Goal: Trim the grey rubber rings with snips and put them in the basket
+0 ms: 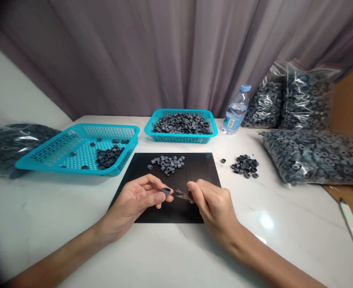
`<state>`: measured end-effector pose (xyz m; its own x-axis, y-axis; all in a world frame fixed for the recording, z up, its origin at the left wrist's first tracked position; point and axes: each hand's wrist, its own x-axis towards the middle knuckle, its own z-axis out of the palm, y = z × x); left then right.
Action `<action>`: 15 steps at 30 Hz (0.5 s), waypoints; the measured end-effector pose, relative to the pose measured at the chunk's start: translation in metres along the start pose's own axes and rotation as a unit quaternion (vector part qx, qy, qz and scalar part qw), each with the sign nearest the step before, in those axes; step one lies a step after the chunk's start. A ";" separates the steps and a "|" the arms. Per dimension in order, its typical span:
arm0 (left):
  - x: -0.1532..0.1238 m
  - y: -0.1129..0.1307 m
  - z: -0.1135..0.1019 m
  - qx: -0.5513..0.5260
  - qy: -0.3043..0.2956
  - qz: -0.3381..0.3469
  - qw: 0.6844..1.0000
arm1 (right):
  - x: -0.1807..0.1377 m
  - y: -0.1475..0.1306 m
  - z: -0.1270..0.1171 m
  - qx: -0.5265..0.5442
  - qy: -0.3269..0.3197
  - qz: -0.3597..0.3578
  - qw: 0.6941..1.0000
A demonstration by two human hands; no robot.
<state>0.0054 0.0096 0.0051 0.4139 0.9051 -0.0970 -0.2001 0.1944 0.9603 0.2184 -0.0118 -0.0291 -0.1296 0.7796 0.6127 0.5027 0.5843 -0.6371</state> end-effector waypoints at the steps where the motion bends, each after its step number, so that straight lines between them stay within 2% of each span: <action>1: 0.000 0.000 0.000 0.000 -0.001 0.000 1.000 | 0.001 -0.001 -0.001 -0.012 0.004 -0.006 1.000; 10: 0.001 0.001 0.003 0.012 0.022 -0.012 1.000 | 0.003 -0.002 -0.004 -0.088 0.030 -0.061 0.994; 15: 0.000 0.001 0.006 0.009 0.016 -0.023 1.000 | 0.003 0.000 -0.003 -0.107 0.034 -0.093 0.989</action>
<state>0.0105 0.0079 0.0074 0.3932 0.9073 -0.1492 -0.1650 0.2292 0.9593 0.2205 -0.0100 -0.0257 -0.1832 0.6426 0.7440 0.6465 0.6489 -0.4013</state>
